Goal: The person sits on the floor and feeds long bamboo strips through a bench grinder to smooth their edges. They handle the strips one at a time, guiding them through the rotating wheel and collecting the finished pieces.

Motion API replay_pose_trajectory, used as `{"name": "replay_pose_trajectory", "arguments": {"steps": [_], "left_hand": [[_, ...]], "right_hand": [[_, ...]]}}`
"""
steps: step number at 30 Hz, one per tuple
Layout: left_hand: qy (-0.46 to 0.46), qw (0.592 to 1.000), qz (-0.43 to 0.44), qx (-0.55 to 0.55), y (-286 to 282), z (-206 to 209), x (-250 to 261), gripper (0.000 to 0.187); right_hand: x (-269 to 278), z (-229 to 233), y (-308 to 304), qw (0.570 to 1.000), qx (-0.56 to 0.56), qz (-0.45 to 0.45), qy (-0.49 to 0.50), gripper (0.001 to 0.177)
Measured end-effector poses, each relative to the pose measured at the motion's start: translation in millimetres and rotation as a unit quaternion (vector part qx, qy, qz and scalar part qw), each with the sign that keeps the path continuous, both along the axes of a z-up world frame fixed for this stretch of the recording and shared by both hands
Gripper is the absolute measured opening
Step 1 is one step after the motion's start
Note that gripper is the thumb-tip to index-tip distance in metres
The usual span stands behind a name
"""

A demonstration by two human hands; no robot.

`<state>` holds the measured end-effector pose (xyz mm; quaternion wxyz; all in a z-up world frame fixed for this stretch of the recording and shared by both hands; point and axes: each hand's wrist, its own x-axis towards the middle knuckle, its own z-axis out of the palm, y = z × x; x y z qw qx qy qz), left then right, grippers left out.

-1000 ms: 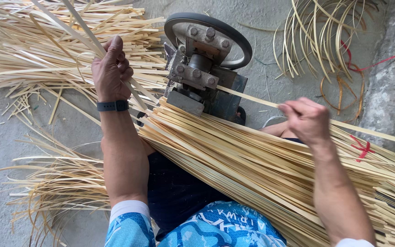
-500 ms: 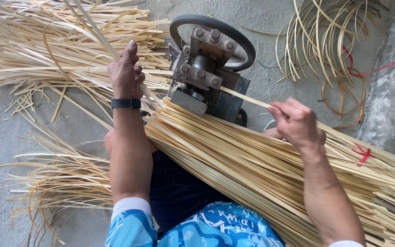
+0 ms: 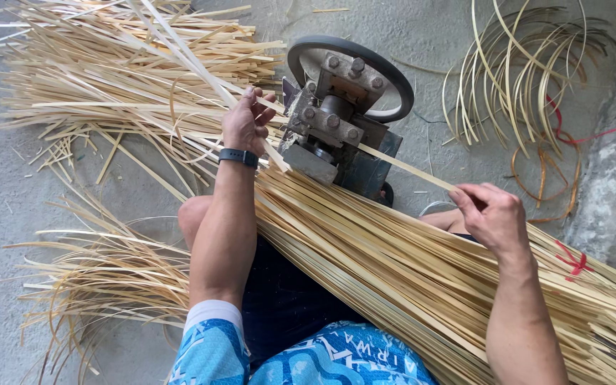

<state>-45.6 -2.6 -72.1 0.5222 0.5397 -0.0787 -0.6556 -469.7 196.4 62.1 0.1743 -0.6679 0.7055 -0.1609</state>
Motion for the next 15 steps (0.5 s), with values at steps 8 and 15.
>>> {"name": "replay_pose_trajectory", "arguments": {"steps": [8, 15], "left_hand": [[0.001, 0.993, 0.098, -0.068, -20, -8, 31, 0.031], [0.025, 0.956, 0.152, -0.250, 19, 88, 142, 0.030]], "right_hand": [[-4, -7, 26, 0.997, -0.033, 0.057, -0.032, 0.015], [41, 66, 3, 0.991, -0.078, 0.064, -0.083, 0.016]]}}
